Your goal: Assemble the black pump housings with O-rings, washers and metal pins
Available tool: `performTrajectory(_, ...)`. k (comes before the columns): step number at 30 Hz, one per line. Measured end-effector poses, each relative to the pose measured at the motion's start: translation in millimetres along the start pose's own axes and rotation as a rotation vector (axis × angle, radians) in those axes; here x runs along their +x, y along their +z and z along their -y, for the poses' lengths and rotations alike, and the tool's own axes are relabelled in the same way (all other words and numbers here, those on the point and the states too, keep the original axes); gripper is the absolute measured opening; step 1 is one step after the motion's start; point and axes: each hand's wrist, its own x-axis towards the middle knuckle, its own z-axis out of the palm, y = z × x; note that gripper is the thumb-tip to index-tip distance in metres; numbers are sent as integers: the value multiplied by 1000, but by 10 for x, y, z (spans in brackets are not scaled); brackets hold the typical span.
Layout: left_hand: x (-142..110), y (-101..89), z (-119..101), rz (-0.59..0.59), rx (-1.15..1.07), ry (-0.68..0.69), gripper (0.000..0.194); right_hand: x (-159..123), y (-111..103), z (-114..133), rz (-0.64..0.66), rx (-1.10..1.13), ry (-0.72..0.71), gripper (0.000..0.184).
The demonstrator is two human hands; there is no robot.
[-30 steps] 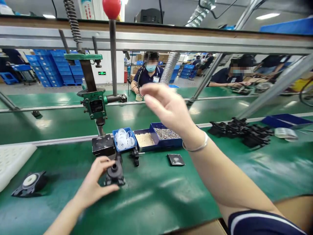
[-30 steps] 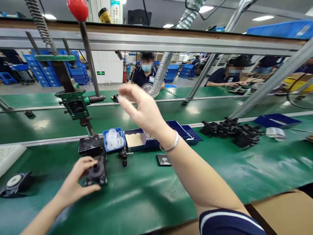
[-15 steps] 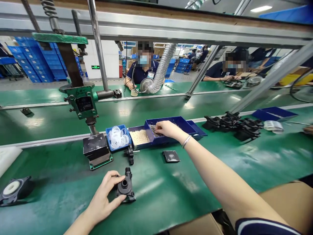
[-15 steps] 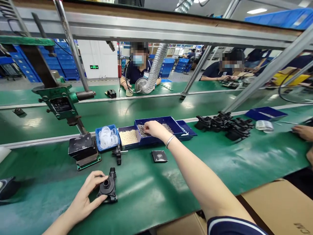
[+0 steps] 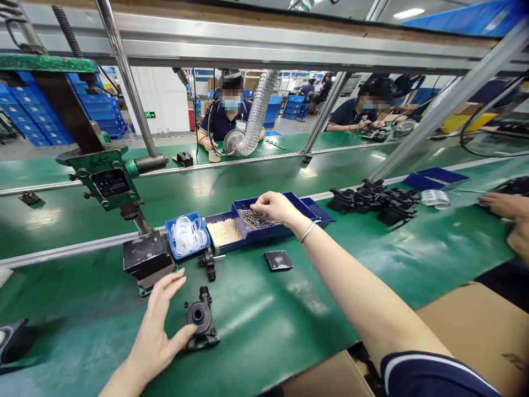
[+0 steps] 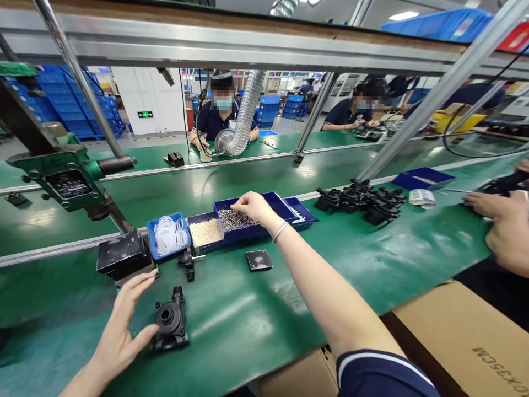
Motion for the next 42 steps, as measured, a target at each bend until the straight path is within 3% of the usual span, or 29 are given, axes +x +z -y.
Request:
performTrajectory(4,414,-42,-205,-87,13,48,51,-3,-23,86,-16,187,41,40)
performTrajectory(8,782,103,-362,-112,-87,33,39,-138,15,274,-17,346,14,47)
performTrajectory(11,977,261,-471,-132,-244,-4,36,-433,164,514,37,459,-46,49)
performTrajectory(16,1107,353,-613,-252,-376,1,26,-1059,588,862,270,854,-44,40)
performTrajectory(20,1055,253,-613,-358,-182,108,4,-1315,847,922,329,1085,80,38)
performTrajectory(24,942,130,-570,-382,5,270,6,-1430,1025,909,446,1232,200,38)
performTrajectory(28,731,-54,-552,-414,103,177,7,-1519,1115,871,427,1298,288,38)
performTrajectory(31,509,-204,-473,-305,151,-4,10,-1547,1100,757,400,1208,297,39)
performTrajectory(34,305,-249,-326,-129,203,-88,16,-1571,1082,577,475,1152,347,39)
performTrajectory(37,184,-177,-210,-20,232,-78,20,-1616,1112,426,527,1166,427,36)
performTrajectory(42,105,-36,-144,5,349,66,20,-1719,1169,370,554,1183,494,35)
